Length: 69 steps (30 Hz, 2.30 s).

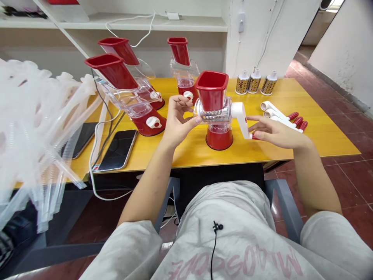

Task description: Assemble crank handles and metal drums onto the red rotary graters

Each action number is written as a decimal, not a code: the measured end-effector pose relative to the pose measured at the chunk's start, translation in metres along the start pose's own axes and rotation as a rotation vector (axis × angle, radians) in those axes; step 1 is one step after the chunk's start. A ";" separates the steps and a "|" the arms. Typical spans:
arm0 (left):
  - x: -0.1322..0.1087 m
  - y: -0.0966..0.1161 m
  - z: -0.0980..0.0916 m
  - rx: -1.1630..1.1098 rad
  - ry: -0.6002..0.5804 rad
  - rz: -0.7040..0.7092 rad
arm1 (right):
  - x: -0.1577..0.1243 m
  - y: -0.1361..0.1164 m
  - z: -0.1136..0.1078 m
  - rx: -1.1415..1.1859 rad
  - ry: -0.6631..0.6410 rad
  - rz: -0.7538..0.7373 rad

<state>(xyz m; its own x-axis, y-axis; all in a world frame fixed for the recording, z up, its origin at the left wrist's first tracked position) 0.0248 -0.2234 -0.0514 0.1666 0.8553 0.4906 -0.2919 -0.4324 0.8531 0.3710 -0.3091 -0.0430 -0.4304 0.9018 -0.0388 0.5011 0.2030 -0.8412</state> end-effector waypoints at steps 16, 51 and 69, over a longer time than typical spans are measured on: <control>0.000 -0.026 0.014 0.074 -0.164 0.069 | -0.008 0.010 -0.006 -0.435 0.442 -0.118; -0.006 -0.038 0.015 0.201 -0.152 0.164 | 0.080 -0.118 -0.094 0.227 0.884 -0.456; -0.014 -0.034 0.022 0.214 -0.148 0.138 | 0.053 0.002 -0.022 -0.504 -0.013 0.128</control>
<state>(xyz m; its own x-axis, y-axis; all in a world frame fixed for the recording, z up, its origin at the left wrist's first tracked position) 0.0535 -0.2270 -0.0832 0.2797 0.7399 0.6119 -0.1191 -0.6056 0.7868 0.3651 -0.2527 -0.0348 -0.3499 0.9272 -0.1339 0.8483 0.2530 -0.4653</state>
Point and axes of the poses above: each hand's wrist, its own x-axis towards the middle knuckle, its own z-axis out of the palm, y = z × x, the point moved 7 cm from there along x, towards the middle knuckle, and after that the axes turned 3 degrees about -y, right-handed, at the moved point
